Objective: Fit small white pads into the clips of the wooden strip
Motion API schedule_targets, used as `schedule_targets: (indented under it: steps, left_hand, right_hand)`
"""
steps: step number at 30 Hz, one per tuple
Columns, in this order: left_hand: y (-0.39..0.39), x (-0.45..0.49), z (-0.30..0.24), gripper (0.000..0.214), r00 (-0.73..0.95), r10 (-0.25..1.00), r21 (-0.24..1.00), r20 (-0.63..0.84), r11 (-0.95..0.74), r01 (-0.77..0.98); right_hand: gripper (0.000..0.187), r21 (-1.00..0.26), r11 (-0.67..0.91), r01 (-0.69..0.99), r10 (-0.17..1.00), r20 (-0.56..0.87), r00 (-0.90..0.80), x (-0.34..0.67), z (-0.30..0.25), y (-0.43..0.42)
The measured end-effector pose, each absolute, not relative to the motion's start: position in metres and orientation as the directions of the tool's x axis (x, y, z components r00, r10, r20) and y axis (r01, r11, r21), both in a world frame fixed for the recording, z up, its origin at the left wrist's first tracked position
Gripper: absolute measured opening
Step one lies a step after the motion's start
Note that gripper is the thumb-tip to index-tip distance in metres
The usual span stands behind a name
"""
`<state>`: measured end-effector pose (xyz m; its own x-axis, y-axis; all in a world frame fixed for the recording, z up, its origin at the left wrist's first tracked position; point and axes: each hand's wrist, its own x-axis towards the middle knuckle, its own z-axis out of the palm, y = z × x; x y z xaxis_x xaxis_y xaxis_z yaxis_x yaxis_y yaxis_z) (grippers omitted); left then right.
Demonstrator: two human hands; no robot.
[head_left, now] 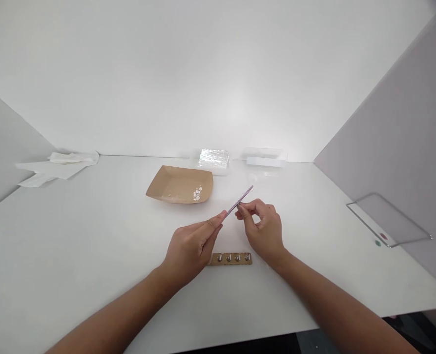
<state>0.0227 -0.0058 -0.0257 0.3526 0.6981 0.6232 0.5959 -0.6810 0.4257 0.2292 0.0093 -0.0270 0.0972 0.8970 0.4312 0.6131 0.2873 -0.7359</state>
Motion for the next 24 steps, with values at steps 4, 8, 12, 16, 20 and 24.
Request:
schedule_targets:
  steps: [4,8,12,16,20,24]
  left_hand:
    - [-0.005,0.022,-0.026,0.037,0.344,0.706,0.446,0.619,-0.677,0.586]
    - [-0.002,0.021,-0.029,0.035,0.341,0.731,0.478,0.592,-0.658,0.582]
    - [0.003,0.019,-0.031,0.035,0.313,0.805,0.544,0.504,-0.578,0.609]
    - [0.006,0.016,-0.029,0.054,0.213,0.903,0.648,0.373,-0.418,0.637]
    - [0.009,0.013,-0.029,0.037,0.230,0.906,0.596,0.356,-0.410,0.690]
    - [0.007,0.015,-0.029,0.018,0.233,0.852,0.504,0.470,-0.475,0.721]
  right_hand:
    - [0.028,-0.735,0.297,0.609,0.905,0.421,0.066,0.225,-0.028,0.003]
    - [0.025,-0.748,0.305,0.590,0.911,0.410,0.050,0.226,-0.028,0.002]
    - [0.019,-0.813,0.285,0.508,0.931,0.360,0.053,0.230,-0.029,0.003]
    - [0.022,-0.904,0.251,0.346,0.954,0.292,0.072,0.232,-0.028,0.001]
    - [0.030,-0.961,0.172,0.219,0.976,0.197,0.097,0.233,-0.026,0.001]
    - [0.035,-0.994,0.090,0.059,0.995,0.092,0.032,0.235,-0.025,0.005]
